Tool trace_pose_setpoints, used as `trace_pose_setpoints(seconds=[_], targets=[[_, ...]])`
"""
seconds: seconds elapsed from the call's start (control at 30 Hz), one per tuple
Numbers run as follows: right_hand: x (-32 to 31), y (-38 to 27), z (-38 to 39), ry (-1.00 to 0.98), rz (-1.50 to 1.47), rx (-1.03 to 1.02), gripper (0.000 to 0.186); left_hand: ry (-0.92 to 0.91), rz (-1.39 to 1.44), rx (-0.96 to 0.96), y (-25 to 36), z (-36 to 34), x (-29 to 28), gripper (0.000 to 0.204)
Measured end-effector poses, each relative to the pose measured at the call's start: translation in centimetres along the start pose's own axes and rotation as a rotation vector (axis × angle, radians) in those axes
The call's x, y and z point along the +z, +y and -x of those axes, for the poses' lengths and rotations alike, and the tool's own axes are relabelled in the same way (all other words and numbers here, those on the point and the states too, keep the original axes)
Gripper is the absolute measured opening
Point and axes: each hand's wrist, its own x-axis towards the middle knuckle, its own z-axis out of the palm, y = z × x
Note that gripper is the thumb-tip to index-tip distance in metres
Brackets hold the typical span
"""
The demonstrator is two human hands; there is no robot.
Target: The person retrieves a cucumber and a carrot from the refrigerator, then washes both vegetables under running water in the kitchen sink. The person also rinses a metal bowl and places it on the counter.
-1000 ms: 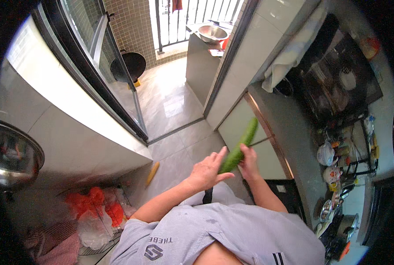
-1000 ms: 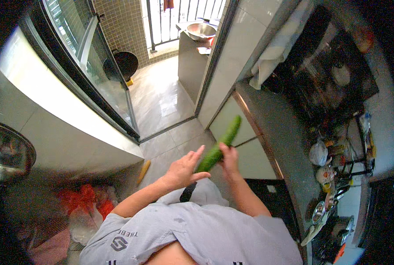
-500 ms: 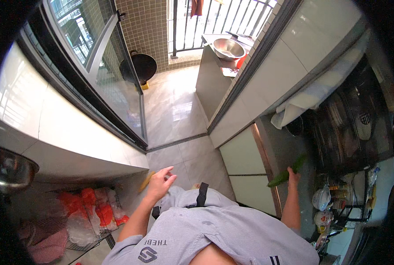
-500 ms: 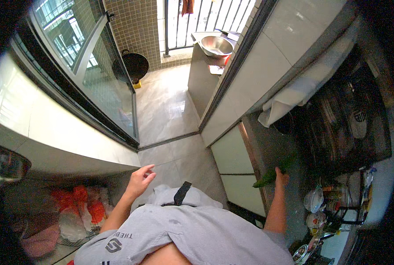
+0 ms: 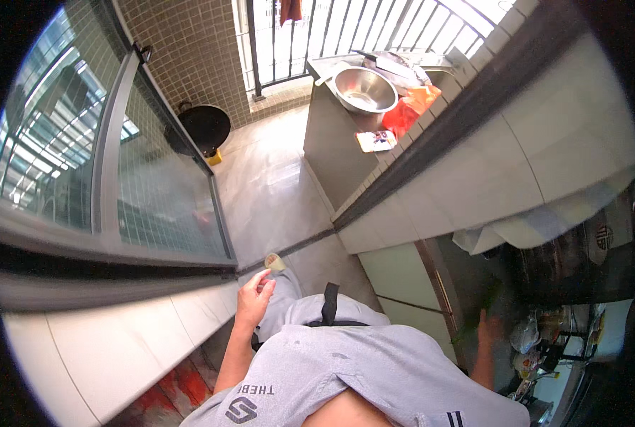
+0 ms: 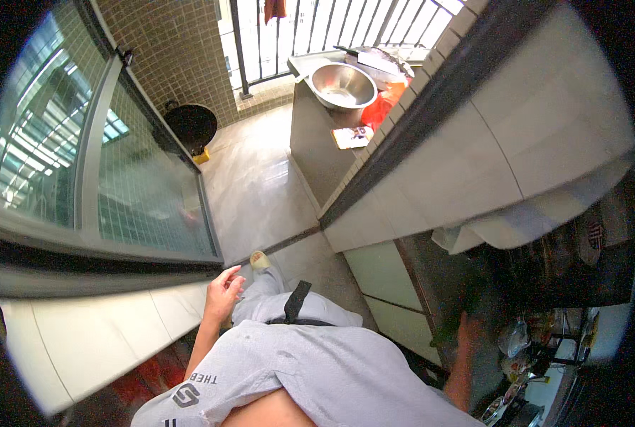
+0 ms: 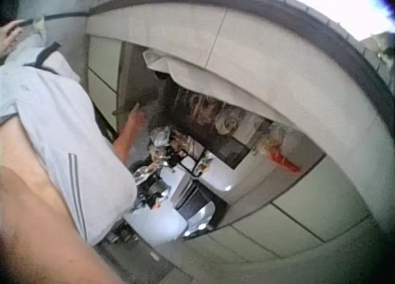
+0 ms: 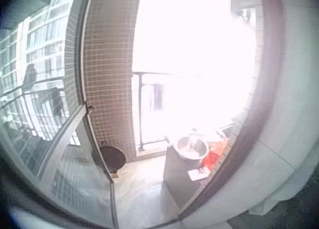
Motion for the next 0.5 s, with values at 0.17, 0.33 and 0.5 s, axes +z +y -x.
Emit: trace_pose_setpoints(seconds=[0.17,0.33,0.5], targets=[[-19.1,-15.7,9.6,0.142,-0.517,-0.147,0.039,-0.030,0.066,-0.017,3.6,-8.3,-5.8,0.036],[-30.0,-32.5,8.6,0.218,-0.819,-0.578,0.024,0.107,0.106,0.008,6.5,-15.1,-10.3,0.035],[-38.6,-42.5,4.8,0.319,-0.909,-0.790,0.016,0.117,0.120,-0.043,8.0,-20.0,-12.5,0.034]])
